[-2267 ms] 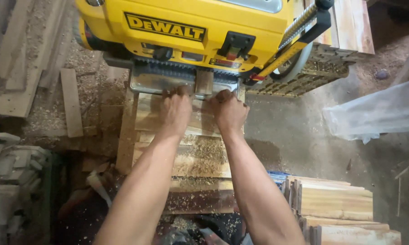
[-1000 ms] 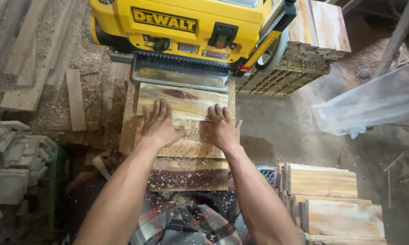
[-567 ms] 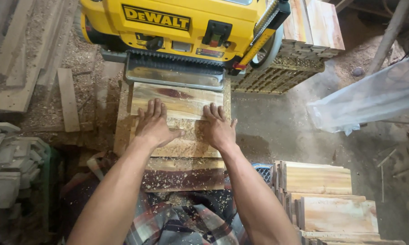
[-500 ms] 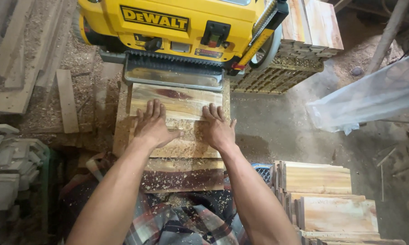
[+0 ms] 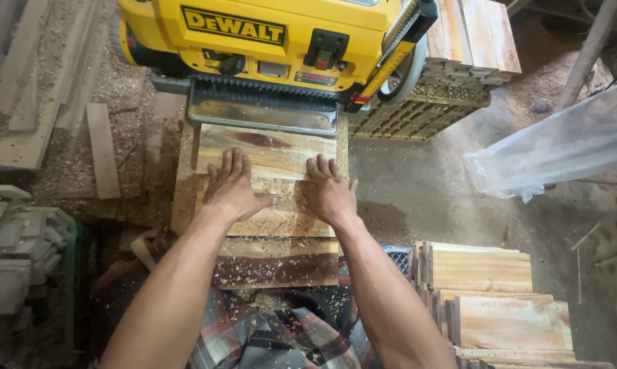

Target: Feeding individual wood planks into a thickness planer to achieve a uniform thickness and smooth surface.

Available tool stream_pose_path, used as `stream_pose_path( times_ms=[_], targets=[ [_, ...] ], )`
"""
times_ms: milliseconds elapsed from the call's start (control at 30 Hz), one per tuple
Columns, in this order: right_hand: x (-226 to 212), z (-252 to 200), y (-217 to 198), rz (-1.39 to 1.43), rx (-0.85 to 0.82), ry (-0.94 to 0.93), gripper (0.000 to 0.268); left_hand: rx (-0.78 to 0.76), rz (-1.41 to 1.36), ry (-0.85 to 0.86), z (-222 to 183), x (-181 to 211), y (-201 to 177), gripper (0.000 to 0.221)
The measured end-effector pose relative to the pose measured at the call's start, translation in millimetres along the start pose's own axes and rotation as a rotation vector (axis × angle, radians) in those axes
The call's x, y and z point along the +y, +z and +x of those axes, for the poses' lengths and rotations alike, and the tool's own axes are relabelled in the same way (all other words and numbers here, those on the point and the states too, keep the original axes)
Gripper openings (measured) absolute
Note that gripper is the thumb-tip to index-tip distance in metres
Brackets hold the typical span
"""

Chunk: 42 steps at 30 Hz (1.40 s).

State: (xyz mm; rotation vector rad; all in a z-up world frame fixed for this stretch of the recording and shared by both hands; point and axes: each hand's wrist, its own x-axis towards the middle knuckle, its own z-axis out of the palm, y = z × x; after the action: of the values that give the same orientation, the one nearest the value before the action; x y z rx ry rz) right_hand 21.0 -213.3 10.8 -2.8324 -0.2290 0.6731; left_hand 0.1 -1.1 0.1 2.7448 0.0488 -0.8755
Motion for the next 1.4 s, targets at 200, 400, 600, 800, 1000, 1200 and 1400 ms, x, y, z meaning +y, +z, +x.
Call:
stream_pose_path(
  times_ms=[200, 400, 600, 800, 1000, 1200, 1400],
  targets=[
    [4, 3, 2, 0.022, 0.004, -0.008, 0.068, -0.005, 0.013, -0.001, -4, 2, -5, 0.118],
    [4, 6, 7, -0.020, -0.004, -0.001, 0.074, -0.006, 0.012, -0.010, -6, 6, -6, 0.117],
    [1, 1, 1, 0.031, 0.008, -0.014, 0.067, 0.020, -0.011, -0.012, -8, 7, -5, 0.120],
    [4, 3, 4, 0.045, 0.005, -0.012, 0.064, 0.031, -0.026, -0.017, -11, 9, -6, 0.119],
    [4, 3, 3, 0.034, 0.010, -0.012, 0.069, 0.043, -0.021, -0.016, -2, 6, 3, 0.119],
    [5, 5, 7, 0.032, -0.010, -0.006, 0.073, 0.038, -0.047, -0.032, -5, 7, -1, 0.120],
    [16, 16, 21, -0.027, 0.008, -0.021, 0.097, 0.048, -0.055, -0.013, -9, 10, -2, 0.119]
  ],
)
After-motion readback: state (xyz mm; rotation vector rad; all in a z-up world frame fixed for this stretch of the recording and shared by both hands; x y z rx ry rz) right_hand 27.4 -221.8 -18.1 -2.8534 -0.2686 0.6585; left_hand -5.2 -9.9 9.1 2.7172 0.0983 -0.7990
